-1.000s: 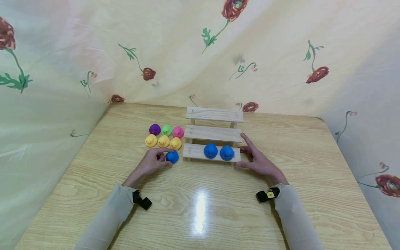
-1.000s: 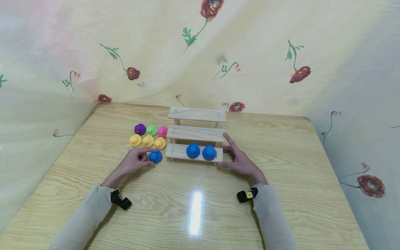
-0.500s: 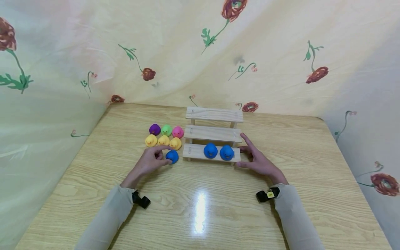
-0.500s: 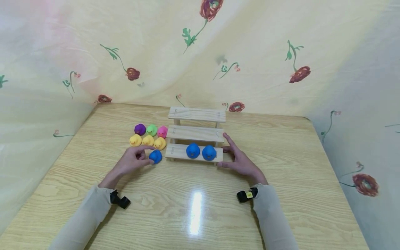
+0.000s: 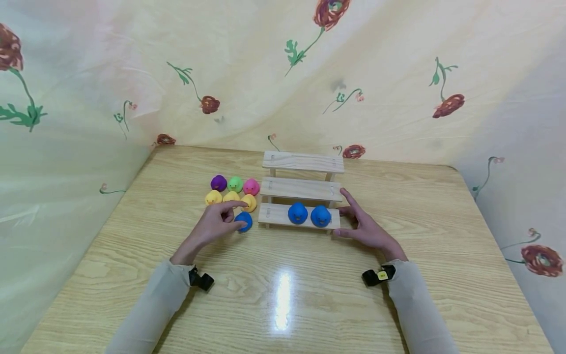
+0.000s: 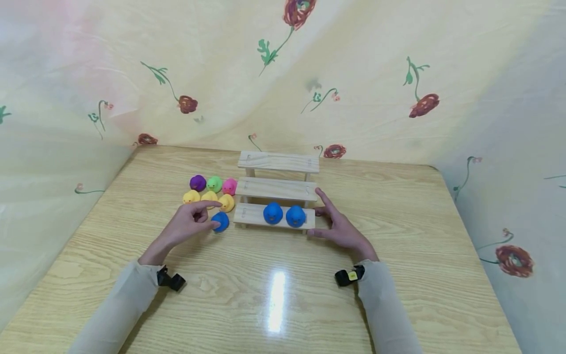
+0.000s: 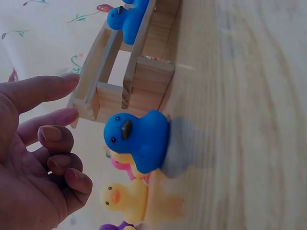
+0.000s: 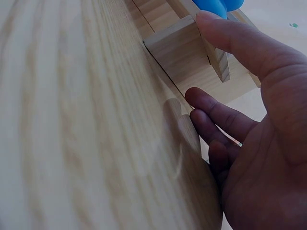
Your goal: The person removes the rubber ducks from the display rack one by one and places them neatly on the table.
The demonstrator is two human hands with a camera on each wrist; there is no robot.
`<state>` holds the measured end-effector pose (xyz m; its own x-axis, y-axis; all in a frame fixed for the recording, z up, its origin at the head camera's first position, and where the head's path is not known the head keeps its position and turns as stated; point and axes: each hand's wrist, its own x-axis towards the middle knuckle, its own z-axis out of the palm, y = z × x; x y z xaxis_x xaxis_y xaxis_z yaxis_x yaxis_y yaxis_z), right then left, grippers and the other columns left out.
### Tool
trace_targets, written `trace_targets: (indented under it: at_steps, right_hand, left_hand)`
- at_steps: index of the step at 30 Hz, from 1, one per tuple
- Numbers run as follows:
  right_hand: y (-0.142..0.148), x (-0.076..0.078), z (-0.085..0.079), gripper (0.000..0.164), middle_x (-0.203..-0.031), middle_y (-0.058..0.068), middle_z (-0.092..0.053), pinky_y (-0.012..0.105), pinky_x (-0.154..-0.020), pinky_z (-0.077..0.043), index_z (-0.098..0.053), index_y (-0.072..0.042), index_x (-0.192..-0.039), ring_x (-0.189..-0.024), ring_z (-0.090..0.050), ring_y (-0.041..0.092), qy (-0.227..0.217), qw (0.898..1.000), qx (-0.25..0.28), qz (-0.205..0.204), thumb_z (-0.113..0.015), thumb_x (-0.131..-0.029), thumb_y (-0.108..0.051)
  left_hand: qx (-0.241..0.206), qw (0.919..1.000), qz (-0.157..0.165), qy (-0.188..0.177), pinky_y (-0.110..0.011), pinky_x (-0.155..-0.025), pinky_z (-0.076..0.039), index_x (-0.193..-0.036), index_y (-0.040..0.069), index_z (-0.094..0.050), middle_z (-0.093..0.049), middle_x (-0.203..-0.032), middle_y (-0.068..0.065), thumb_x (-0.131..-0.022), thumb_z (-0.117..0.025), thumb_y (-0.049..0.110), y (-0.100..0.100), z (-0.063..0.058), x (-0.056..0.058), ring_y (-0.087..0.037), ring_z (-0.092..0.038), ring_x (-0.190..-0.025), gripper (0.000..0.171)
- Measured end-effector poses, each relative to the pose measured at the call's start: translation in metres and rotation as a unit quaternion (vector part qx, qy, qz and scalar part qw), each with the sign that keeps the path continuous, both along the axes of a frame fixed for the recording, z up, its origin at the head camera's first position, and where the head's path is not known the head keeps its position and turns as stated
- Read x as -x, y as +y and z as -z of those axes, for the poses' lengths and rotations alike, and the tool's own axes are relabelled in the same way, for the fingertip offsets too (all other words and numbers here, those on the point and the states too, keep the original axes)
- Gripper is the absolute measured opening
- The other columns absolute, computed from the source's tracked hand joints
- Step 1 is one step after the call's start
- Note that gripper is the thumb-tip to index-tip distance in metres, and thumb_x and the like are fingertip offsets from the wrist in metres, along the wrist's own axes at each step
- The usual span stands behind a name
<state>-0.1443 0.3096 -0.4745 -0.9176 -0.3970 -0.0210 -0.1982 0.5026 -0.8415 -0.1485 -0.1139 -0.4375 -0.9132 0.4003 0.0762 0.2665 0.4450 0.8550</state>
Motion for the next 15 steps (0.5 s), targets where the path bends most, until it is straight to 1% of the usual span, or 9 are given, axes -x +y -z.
trace_targets:
  at_steps: [4,7,11,15]
  right_hand:
    - [0.000,-0.001,0.000,0.106,-0.141,0.022,-0.053,0.018,-0.104,-0.034,0.000,-0.044,-0.159,-0.136,-0.047,0.038,0.001,1.000,0.002,0.000,-0.077,-0.089,-0.020]
    - [-0.001,-0.001,0.001,0.107,-0.142,0.022,-0.053,0.019,-0.105,-0.034,0.000,-0.044,-0.159,-0.136,-0.047,0.037,0.002,1.000,0.000,0.000,-0.077,-0.089,-0.020]
    - [-0.001,-0.002,0.002,0.107,-0.141,0.022,-0.053,0.018,-0.104,-0.034,0.000,-0.044,-0.159,-0.135,-0.048,0.037,0.005,1.000,0.000,0.001,-0.077,-0.089,-0.020]
    - [-0.001,-0.003,0.003,0.106,-0.140,0.022,-0.054,0.016,-0.102,-0.034,0.000,-0.042,-0.160,-0.134,-0.048,0.037,0.008,1.000,0.001,-0.001,-0.077,-0.089,-0.019]
  left_hand:
    - [-0.004,1.0000,0.004,0.005,-0.020,-0.056,-0.032,-0.126,-0.002,-0.065,-0.040,-0.065,0.002,-0.086,-0.078,0.010,0.006,-0.006,0.000,-0.008,-0.038,-0.058,0.044]
    - [-0.011,0.9997,0.011,0.017,-0.020,-0.056,-0.032,-0.126,-0.002,-0.065,-0.040,-0.065,0.003,-0.085,-0.078,0.008,0.013,-0.010,0.000,-0.008,-0.037,-0.058,0.044]
    - [-0.025,0.9983,0.032,0.042,-0.020,-0.056,-0.030,-0.125,-0.002,-0.066,-0.039,-0.064,0.003,-0.085,-0.078,0.006,0.025,-0.015,0.000,-0.007,-0.036,-0.058,0.043]
    - [-0.030,0.9970,0.052,0.049,-0.020,-0.057,-0.030,-0.124,-0.001,-0.067,-0.038,-0.063,0.003,-0.085,-0.079,0.009,0.037,-0.018,0.002,-0.007,-0.035,-0.058,0.042]
